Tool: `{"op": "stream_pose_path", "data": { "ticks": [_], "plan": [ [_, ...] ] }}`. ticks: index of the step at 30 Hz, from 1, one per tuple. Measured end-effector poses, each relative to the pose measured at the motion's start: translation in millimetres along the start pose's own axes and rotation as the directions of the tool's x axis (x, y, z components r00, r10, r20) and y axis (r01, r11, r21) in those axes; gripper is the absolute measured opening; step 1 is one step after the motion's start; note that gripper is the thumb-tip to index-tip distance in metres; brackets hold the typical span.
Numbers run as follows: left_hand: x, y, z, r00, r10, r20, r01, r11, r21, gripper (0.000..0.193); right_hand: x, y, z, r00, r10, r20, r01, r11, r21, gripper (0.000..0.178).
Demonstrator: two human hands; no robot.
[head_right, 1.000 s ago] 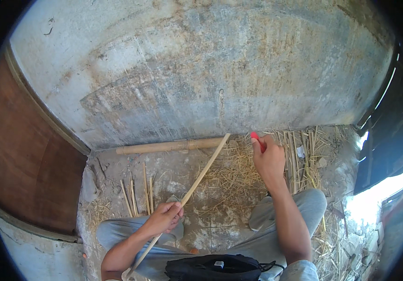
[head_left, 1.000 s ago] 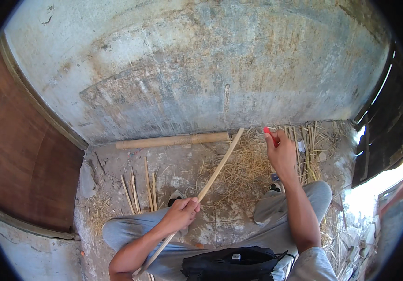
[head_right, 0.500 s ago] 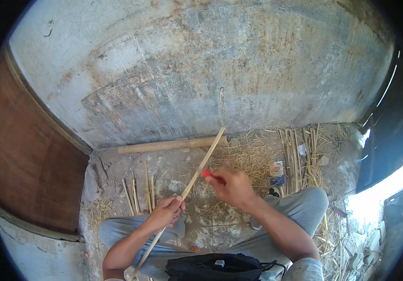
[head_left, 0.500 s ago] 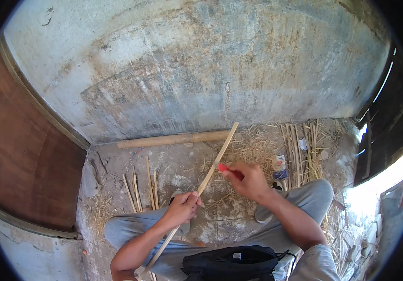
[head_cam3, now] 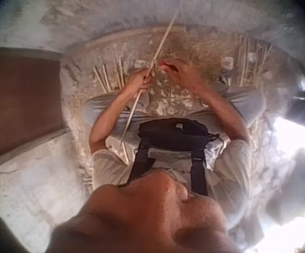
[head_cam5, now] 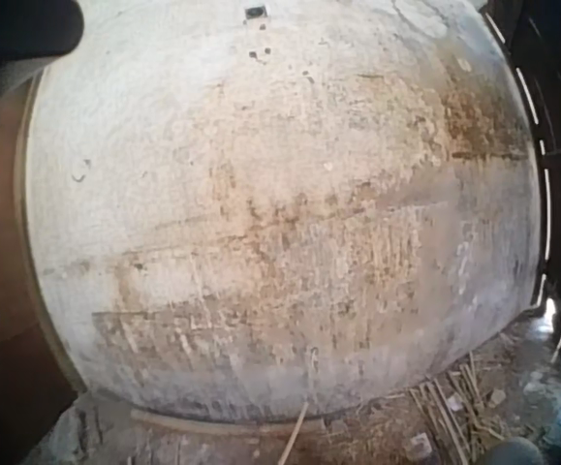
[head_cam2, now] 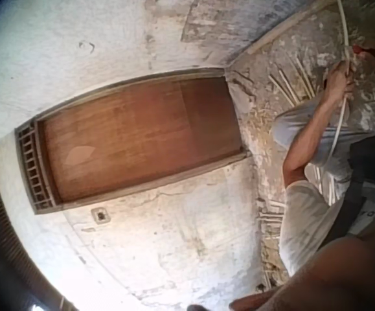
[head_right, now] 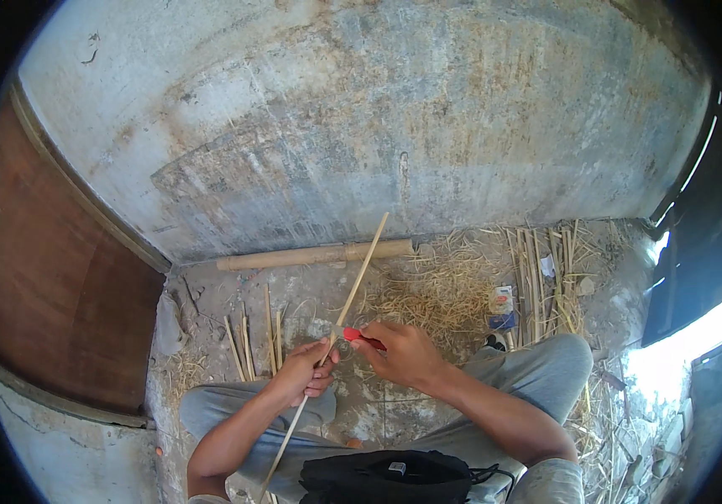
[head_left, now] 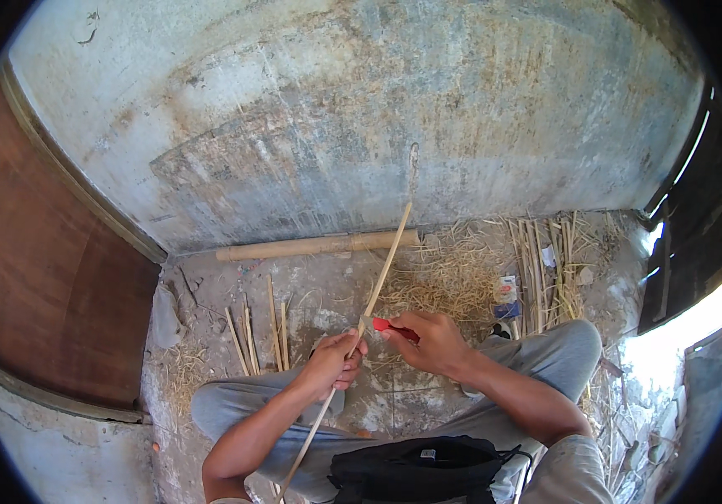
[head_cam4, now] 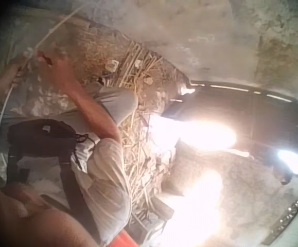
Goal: The person shapes a thin bamboo stick by shaving along its length with a utility knife.
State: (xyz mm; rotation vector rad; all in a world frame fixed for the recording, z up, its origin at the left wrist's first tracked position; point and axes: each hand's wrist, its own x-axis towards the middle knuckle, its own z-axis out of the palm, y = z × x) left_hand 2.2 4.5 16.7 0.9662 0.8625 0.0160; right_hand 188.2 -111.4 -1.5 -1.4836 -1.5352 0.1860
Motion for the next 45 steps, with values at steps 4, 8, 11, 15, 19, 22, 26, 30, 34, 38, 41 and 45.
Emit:
{"op": "stream_pose_path", "data": {
  "ticks": [4,8,11,15,19,22,26,30,34,38,41,45],
  "plan": [
    [3,0,-4,0.999,-0.007,0.04,0.008,0.999,-0.037,0.038,1,-1,1,0.999,0.047,0.01,-0.048,0.998,0.027,0.017],
    [6,-5,-5,0.998,0.052,0.038,-0.052,0.999,-0.006,0.037,2,-1,0,0.999,0.037,0.002,-0.037,0.999,-0.017,0.018],
    [4,-9,4,0.991,0.125,-0.051,-0.12,0.989,0.085,0.036,1,-2,2,1.0,0.03,-0.005,-0.031,0.998,-0.06,0.018],
    [2,-11,12,0.97,0.193,-0.149,-0.167,0.971,0.171,0.036,2,-6,5,0.999,0.009,-0.046,-0.018,0.981,-0.195,0.015],
    [6,-16,8,0.965,0.211,-0.157,-0.177,0.962,0.21,0.036,1,-4,7,0.999,0.007,-0.051,-0.02,0.967,-0.254,0.015],
    [5,-16,10,0.94,0.298,-0.169,-0.226,0.911,0.346,0.036,0,0,8,0.997,-0.007,-0.072,-0.011,0.968,-0.25,0.015],
    [2,-13,12,0.947,0.263,-0.185,-0.196,0.928,0.317,0.036,2,-1,7,0.996,-0.016,-0.084,-0.006,0.968,-0.252,0.015],
    [3,-8,12,0.968,0.197,-0.155,-0.159,0.96,0.229,0.036,3,2,7,0.994,-0.008,-0.106,-0.018,0.971,-0.238,0.013],
    [-4,-11,20,0.97,0.176,-0.166,-0.133,0.961,0.243,0.036,10,31,-2,0.974,0.05,-0.223,-0.109,0.958,-0.264,0.012],
    [-16,-22,19,0.993,0.109,-0.054,-0.082,0.927,0.367,0.035,30,53,-53,0.891,0.318,-0.324,-0.398,0.891,-0.219,0.018],
    [-8,-20,16,0.987,0.157,-0.039,-0.125,0.894,0.43,0.036,30,50,-54,0.867,0.318,-0.384,-0.422,0.878,-0.225,0.022],
    [-2,-30,9,0.959,0.282,-0.019,-0.229,0.816,0.531,0.037,27,59,-46,0.874,0.286,-0.392,-0.417,0.856,-0.305,0.023]
  ]
}}
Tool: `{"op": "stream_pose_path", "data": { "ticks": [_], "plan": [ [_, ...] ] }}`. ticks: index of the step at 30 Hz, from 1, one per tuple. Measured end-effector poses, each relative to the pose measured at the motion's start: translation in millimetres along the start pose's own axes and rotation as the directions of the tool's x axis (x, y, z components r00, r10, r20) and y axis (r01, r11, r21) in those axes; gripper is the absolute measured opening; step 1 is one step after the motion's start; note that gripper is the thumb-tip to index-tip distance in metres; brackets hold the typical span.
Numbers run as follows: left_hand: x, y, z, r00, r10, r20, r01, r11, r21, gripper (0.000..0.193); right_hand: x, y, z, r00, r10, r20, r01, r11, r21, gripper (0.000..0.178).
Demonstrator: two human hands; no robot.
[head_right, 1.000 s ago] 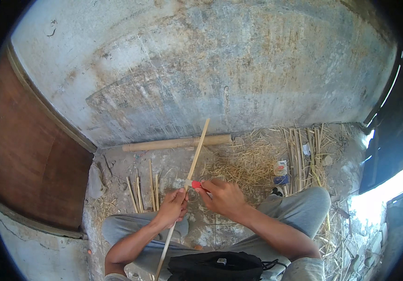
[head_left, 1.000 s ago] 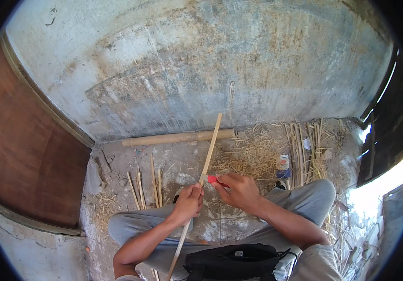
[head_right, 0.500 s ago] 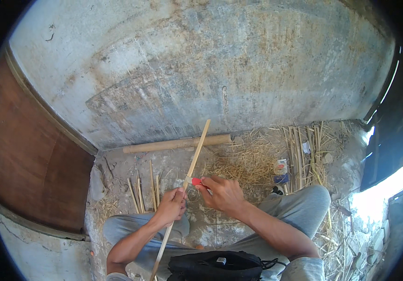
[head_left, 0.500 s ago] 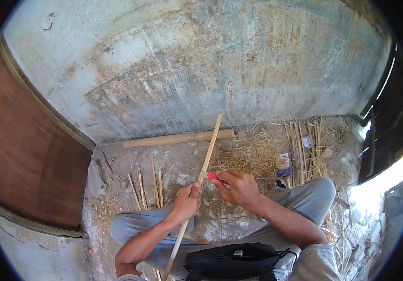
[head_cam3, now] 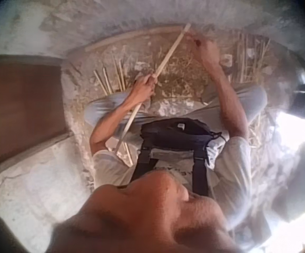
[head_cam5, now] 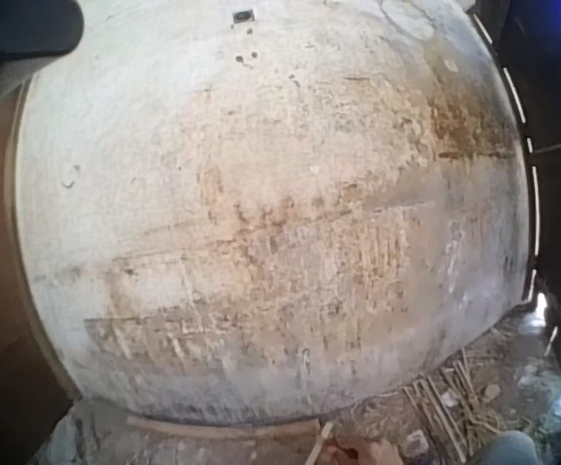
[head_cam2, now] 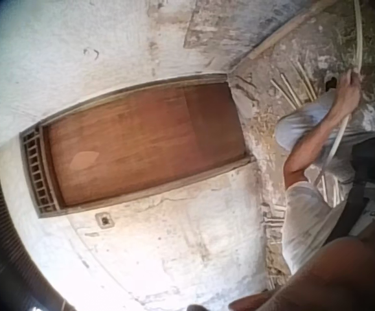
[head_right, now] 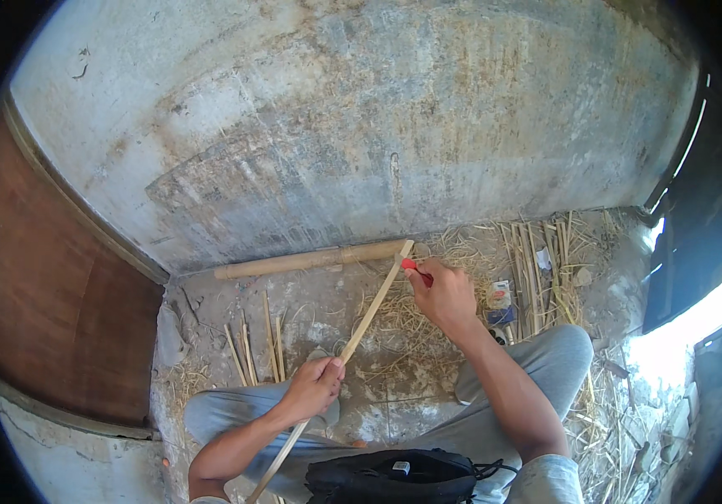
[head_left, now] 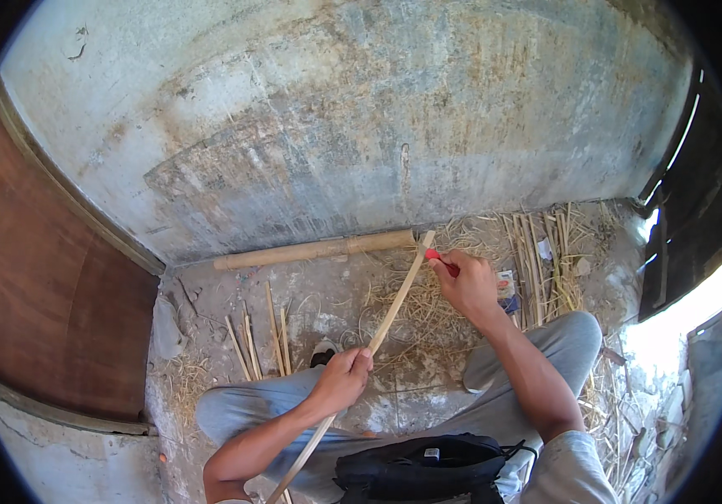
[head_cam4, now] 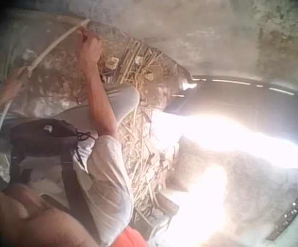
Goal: The person shapes a thin bamboo stick by shaving along its length with a utility knife.
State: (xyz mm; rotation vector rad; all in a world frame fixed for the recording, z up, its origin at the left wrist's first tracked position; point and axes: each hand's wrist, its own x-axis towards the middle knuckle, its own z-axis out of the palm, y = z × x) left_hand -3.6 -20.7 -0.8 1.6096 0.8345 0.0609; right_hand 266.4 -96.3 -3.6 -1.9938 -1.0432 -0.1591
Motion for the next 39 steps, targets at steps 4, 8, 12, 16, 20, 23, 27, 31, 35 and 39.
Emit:
{"op": "stream_pose_path", "data": {
  "ticks": [4,8,12,16,20,23,27,31,35,39],
  "plan": [
    [2,-13,-6,1.0,0.011,-0.02,-0.008,0.994,0.111,0.04,4,8,3,0.998,-0.015,-0.063,0.014,1.0,-0.015,0.023],
    [3,-8,-6,0.999,-0.028,-0.033,0.033,0.989,0.146,0.04,9,8,4,0.999,0.04,0.029,-0.037,0.993,-0.115,0.024],
    [-2,-11,-5,1.0,-0.025,-0.003,0.025,0.99,0.139,0.041,25,53,-2,0.973,0.226,-0.041,-0.228,0.936,-0.267,0.023],
    [6,-21,-14,0.995,0.077,-0.063,-0.065,0.981,0.184,0.041,29,50,-12,0.954,0.296,-0.049,-0.3,0.932,-0.202,0.025],
    [7,4,-14,0.988,-0.154,-0.023,0.152,0.984,-0.09,0.038,10,14,-10,0.987,0.157,0.037,-0.155,0.986,-0.055,0.022],
    [8,13,-17,0.966,-0.246,0.083,0.259,0.932,-0.254,0.039,-3,-2,-4,0.992,0.1,0.081,-0.11,0.985,0.134,0.02],
    [11,11,-25,0.953,-0.227,0.202,0.296,0.847,-0.441,0.039,-25,-36,-7,0.987,-0.086,0.136,0.042,0.953,0.3,0.019],
    [17,7,-29,0.93,-0.203,0.308,0.347,0.763,-0.545,0.041,-53,-50,4,0.933,-0.321,0.164,0.248,0.901,0.356,0.016],
    [17,8,-29,0.918,-0.23,0.322,0.38,0.739,-0.556,0.041,-59,-52,8,0.891,-0.399,0.218,0.318,0.89,0.328,0.014],
    [17,7,-28,0.912,-0.236,0.336,0.395,0.731,-0.556,0.04,-59,-49,12,0.887,-0.404,0.223,0.323,0.888,0.327,0.014]
  ]
}}
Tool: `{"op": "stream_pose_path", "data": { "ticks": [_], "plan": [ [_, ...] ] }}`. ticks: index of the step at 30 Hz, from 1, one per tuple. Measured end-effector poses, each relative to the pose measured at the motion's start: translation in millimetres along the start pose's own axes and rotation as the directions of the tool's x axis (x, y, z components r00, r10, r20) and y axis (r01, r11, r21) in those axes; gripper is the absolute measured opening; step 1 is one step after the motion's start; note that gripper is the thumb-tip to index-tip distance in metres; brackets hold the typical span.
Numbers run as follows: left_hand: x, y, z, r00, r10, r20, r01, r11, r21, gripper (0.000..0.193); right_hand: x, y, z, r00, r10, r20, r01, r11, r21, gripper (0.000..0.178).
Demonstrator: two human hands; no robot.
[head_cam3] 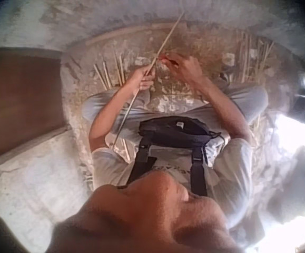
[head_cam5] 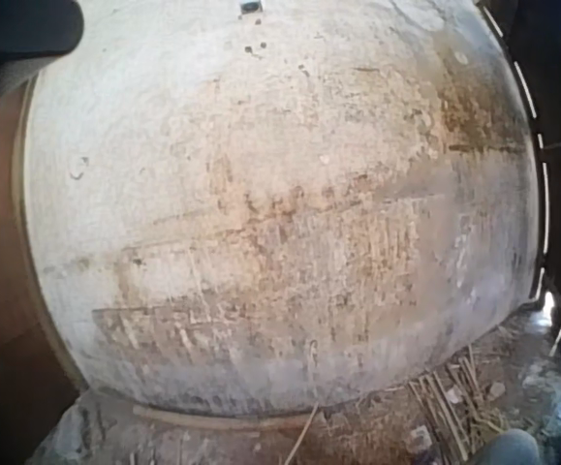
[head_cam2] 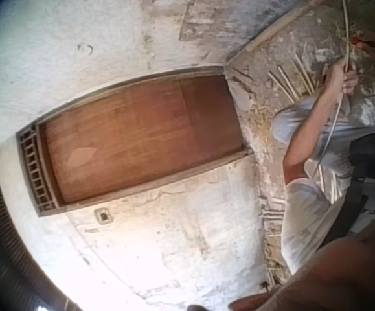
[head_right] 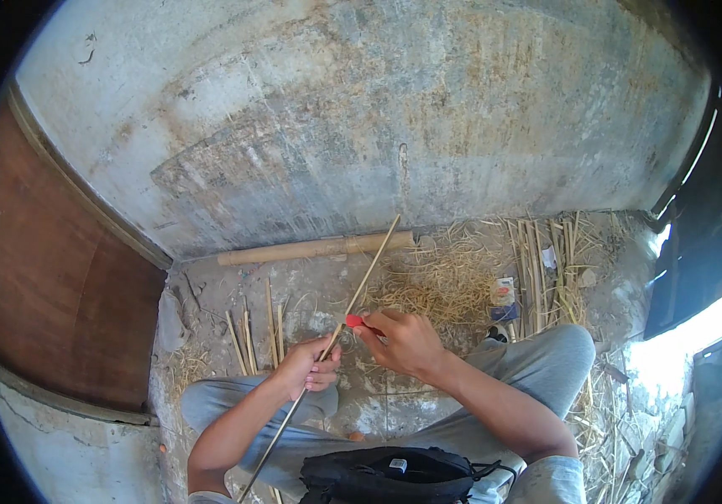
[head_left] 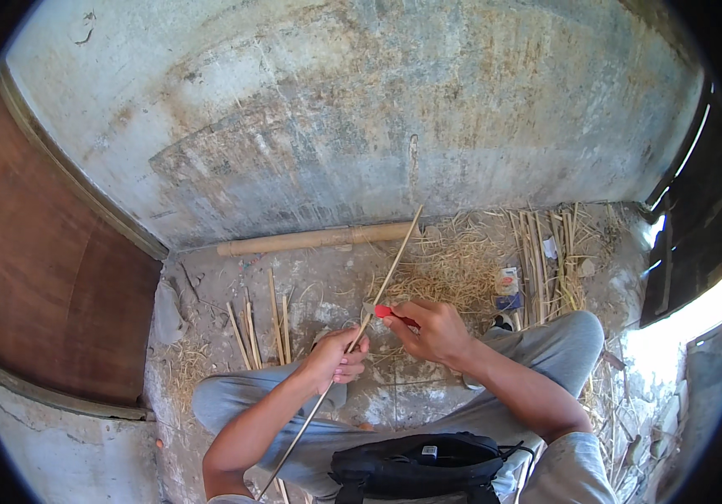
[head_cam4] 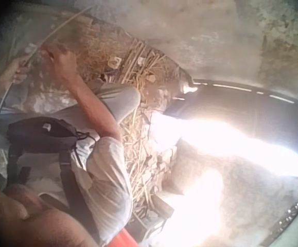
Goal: The person shapes a thin bamboo stick by shaving along its length with a utility knife.
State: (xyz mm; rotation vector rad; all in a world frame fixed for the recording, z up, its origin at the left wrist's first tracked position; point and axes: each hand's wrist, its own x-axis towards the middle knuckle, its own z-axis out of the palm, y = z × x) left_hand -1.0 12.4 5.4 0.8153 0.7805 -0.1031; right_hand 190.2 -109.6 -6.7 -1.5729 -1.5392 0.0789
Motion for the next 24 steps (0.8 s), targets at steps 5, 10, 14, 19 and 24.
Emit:
{"op": "stream_pose_path", "data": {
  "ticks": [5,10,14,19,24],
  "plan": [
    [-6,-4,10,0.996,0.023,-0.081,-0.019,0.999,0.046,0.039,4,0,0,1.0,0.006,0.01,-0.005,1.0,-0.025,0.015],
    [-8,-6,14,0.993,0.085,-0.087,-0.077,0.993,0.088,0.038,5,1,1,0.999,0.024,-0.023,-0.024,1.0,0.014,0.017],
    [-12,-3,18,0.989,0.105,-0.108,-0.093,0.99,0.107,0.037,8,-1,0,0.998,0.004,-0.058,-0.007,0.999,-0.045,0.016],
    [-15,-1,25,0.982,0.124,-0.145,-0.102,0.983,0.151,0.037,9,0,-3,0.999,0.007,-0.04,-0.009,0.997,-0.073,0.015],
    [-19,-13,25,0.992,0.064,-0.106,-0.044,0.982,0.185,0.037,20,49,-17,0.969,0.171,-0.18,-0.192,0.976,-0.102,0.017]
  ]
}}
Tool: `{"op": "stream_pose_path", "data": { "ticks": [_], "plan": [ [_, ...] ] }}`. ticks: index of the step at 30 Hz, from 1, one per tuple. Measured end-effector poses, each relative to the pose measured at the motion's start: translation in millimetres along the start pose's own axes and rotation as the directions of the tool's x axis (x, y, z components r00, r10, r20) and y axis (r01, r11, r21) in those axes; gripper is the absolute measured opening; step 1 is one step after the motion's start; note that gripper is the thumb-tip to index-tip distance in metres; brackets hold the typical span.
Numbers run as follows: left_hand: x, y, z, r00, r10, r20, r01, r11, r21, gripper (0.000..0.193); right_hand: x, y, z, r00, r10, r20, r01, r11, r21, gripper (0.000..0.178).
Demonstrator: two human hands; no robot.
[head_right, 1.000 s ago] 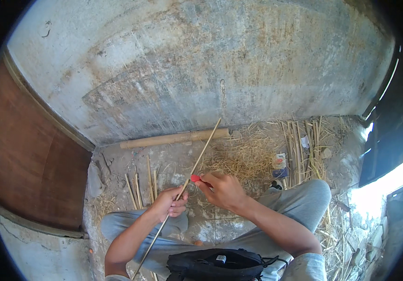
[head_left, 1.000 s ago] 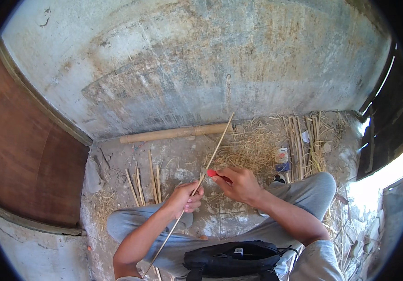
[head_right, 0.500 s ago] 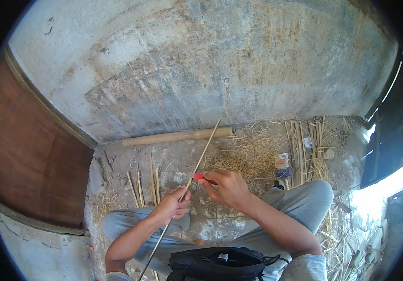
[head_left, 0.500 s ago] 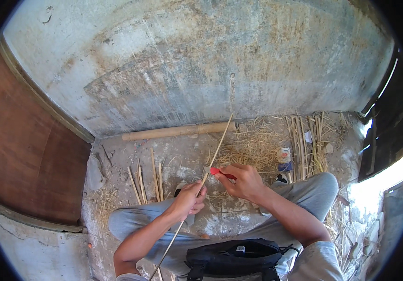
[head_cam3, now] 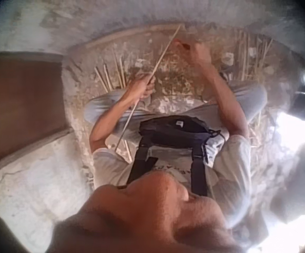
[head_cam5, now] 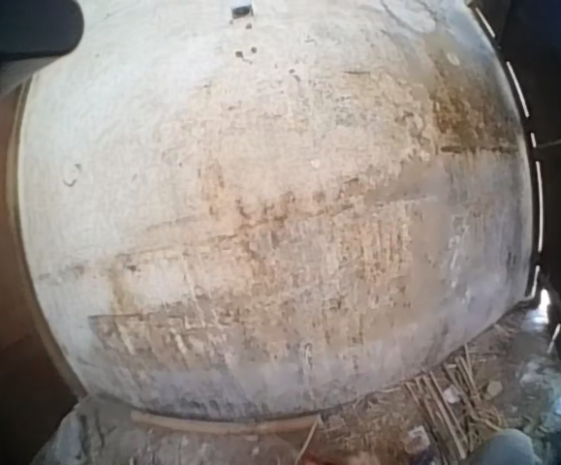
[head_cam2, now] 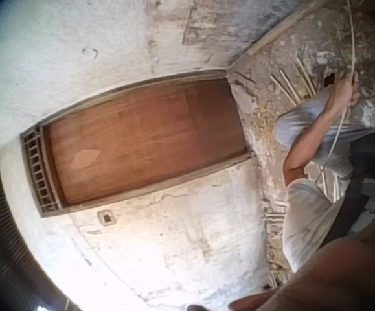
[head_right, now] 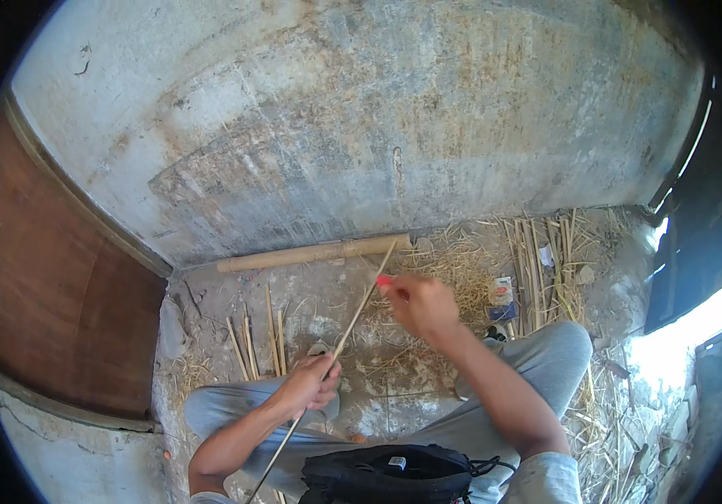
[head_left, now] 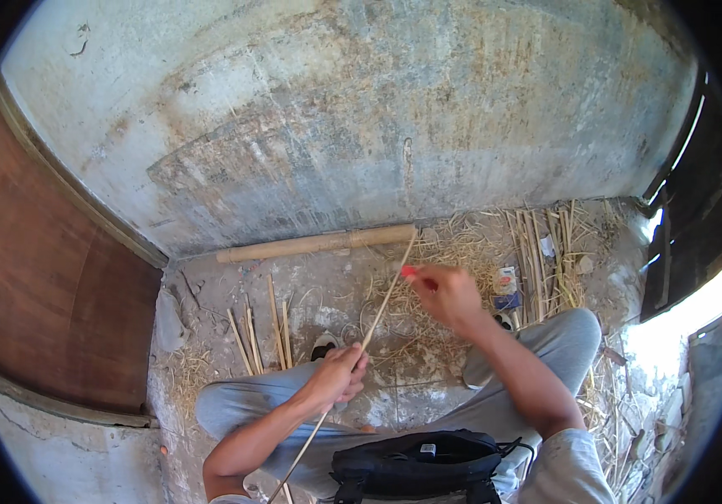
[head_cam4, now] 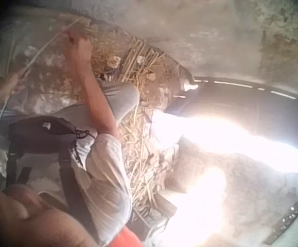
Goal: The person shapes a thin bamboo stick by shaving along its length with a utility knife.
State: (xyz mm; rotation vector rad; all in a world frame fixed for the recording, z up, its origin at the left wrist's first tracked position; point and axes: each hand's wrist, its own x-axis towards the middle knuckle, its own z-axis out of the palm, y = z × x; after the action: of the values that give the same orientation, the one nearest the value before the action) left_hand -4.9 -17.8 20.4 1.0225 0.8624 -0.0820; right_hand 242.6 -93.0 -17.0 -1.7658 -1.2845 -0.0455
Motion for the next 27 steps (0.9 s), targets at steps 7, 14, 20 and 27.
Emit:
{"op": "stream_pose_path", "data": {
  "ticks": [7,14,20,27],
  "plan": [
    [-5,-1,-5,0.998,-0.035,0.055,0.031,0.997,0.075,0.039,27,29,-23,0.97,0.226,-0.088,-0.236,0.964,-0.127,0.024],
    [-1,13,-28,0.996,-0.001,0.093,0.002,1.0,-0.012,0.04,27,57,-23,0.932,0.325,-0.162,-0.351,0.92,-0.175,0.024],
    [8,12,-18,0.995,0.092,-0.025,-0.092,0.996,-0.018,0.032,9,-18,-7,0.975,0.222,-0.021,-0.219,0.969,0.112,0.022],
    [13,7,-18,0.935,0.339,-0.104,-0.323,0.936,0.143,0.028,-11,-26,4,0.999,0.027,0.025,-0.031,0.986,0.163,0.022]
  ]
}}
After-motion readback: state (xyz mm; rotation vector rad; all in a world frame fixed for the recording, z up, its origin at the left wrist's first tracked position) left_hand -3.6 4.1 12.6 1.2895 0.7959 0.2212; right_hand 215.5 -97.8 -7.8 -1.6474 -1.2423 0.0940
